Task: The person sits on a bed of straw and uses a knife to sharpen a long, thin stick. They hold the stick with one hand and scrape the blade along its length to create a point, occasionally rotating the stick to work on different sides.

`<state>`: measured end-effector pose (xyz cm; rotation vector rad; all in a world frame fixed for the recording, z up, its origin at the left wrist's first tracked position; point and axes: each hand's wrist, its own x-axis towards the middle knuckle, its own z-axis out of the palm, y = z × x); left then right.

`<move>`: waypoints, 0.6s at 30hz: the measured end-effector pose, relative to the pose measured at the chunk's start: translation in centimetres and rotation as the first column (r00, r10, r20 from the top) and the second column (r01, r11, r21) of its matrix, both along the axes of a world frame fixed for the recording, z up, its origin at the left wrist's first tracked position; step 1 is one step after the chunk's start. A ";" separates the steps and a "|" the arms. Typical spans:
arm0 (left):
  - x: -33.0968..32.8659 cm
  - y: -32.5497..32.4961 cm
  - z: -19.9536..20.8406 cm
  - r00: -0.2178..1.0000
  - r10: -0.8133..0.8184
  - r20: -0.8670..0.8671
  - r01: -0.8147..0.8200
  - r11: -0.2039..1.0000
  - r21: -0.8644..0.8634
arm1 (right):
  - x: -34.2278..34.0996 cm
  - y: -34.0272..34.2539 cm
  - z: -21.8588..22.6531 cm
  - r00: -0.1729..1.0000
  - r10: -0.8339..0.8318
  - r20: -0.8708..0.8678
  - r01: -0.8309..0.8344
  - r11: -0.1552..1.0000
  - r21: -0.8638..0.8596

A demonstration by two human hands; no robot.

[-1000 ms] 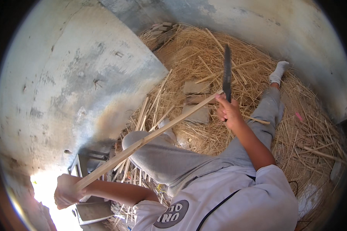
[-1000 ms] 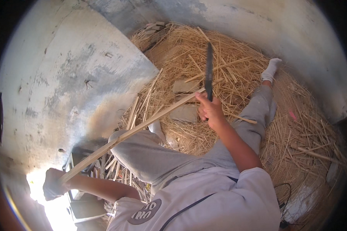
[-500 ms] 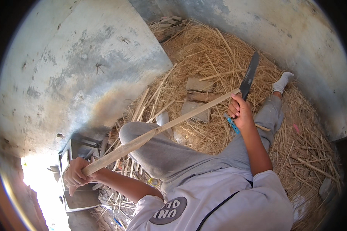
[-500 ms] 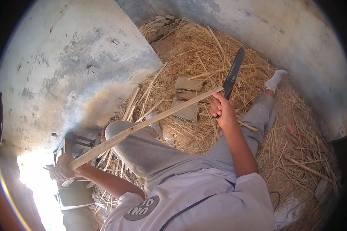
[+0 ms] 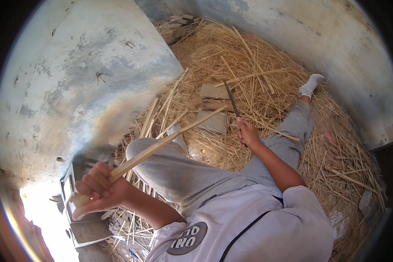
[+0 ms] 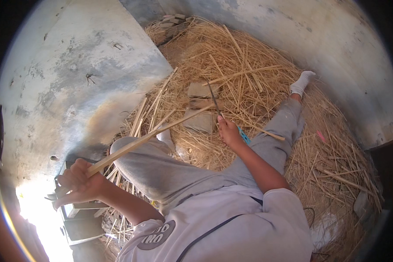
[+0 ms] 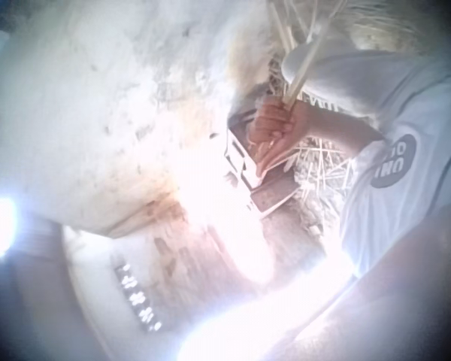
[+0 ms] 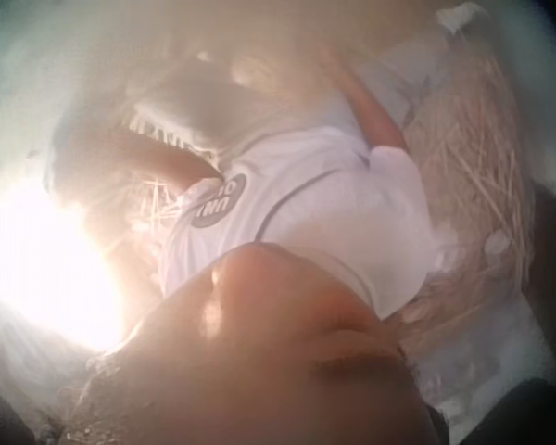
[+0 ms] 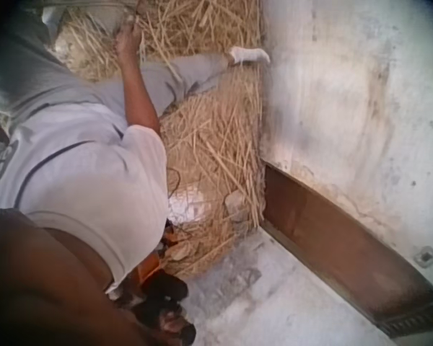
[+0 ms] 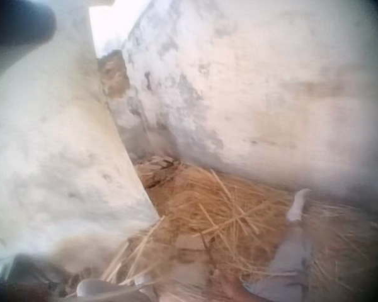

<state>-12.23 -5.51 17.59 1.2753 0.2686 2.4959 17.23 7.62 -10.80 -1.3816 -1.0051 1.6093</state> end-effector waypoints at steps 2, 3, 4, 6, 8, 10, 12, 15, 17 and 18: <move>1.4 1.1 -0.6 0.997 0.039 -0.059 -0.040 0.999 -0.027 | 0.3 0.3 -1.7 0.992 0.003 0.124 -0.014 0.996 0.089; 1.9 1.6 -1.1 0.997 0.019 -0.069 -0.020 1.000 -0.022 | 0.3 0.3 -1.6 0.985 0.022 0.174 -0.039 0.995 0.094; 2.4 2.0 -1.5 0.997 0.000 -0.079 -0.001 1.000 -0.017 | 0.3 0.2 -1.4 0.974 0.042 0.224 -0.066 0.993 0.099; 3.9 3.1 -2.1 0.988 -0.045 -0.150 0.040 0.998 -0.039 | 0.2 0.1 -1.9 0.941 0.068 0.330 -0.141 0.969 0.203; 5.5 4.4 -2.7 0.968 -0.118 -0.223 0.110 0.993 -0.051 | -0.1 -0.4 -3.7 0.893 0.052 0.447 -0.243 0.891 0.383; 6.4 4.8 -3.3 0.935 -0.177 -0.306 0.165 0.984 -0.065 | -1.2 -2.0 0.1 0.884 0.158 0.440 -0.318 0.893 0.317; 7.1 4.6 -2.9 0.923 -0.206 -0.324 0.186 0.978 -0.091 | -2.2 -3.6 3.5 0.885 0.199 0.421 -0.371 0.848 0.378; 7.6 4.5 -2.4 0.915 -0.252 -0.314 0.218 0.966 -0.140 | -2.2 -4.3 4.1 0.915 0.182 0.359 -0.361 0.766 0.532; 7.9 5.0 -2.6 0.929 -0.242 -0.279 0.194 0.963 -0.189 | -2.1 -3.1 1.7 0.945 0.189 0.266 -0.301 0.817 0.492; 8.2 5.6 -3.2 0.944 -0.214 -0.250 0.161 0.963 -0.216 | -2.1 -2.4 1.5 0.934 0.180 0.309 -0.318 0.815 0.484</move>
